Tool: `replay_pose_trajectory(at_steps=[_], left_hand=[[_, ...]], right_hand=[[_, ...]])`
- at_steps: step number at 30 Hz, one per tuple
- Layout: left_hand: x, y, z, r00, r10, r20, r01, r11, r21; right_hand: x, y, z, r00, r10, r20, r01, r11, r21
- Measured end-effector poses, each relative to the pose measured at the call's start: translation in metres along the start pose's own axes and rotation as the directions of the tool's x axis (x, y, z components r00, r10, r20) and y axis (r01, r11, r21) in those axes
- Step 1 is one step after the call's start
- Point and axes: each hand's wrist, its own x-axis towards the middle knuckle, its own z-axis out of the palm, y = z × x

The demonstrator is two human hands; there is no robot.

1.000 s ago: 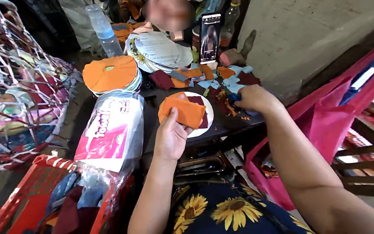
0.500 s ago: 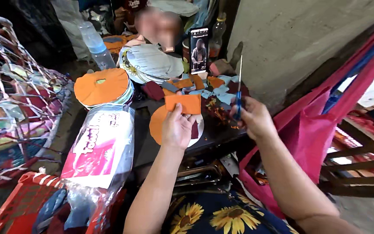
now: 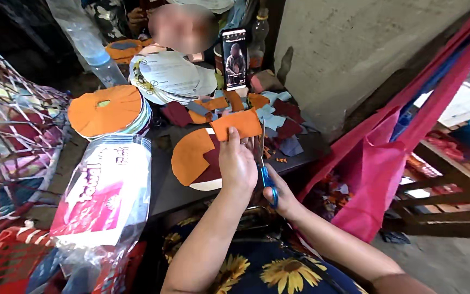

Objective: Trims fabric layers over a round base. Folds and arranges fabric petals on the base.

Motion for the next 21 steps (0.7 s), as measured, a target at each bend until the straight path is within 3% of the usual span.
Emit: replay_pose_trajectory(at_steps=[13,21], left_hand=[[-0.012,0.000,-0.001,1.000,0.007,0.010,-0.006,0.994,-0.114],[-0.011,0.008,-0.005,0.996,0.009,0.083,-0.003,0.998,-0.068]], right_hand=[[0.000,0.006,0.005,0.980,-0.160,-0.118,0.142,0.978,-0.152],[-0.005,0.007,0.002,0.981,-0.130,-0.143,0.106,0.981,-0.165]])
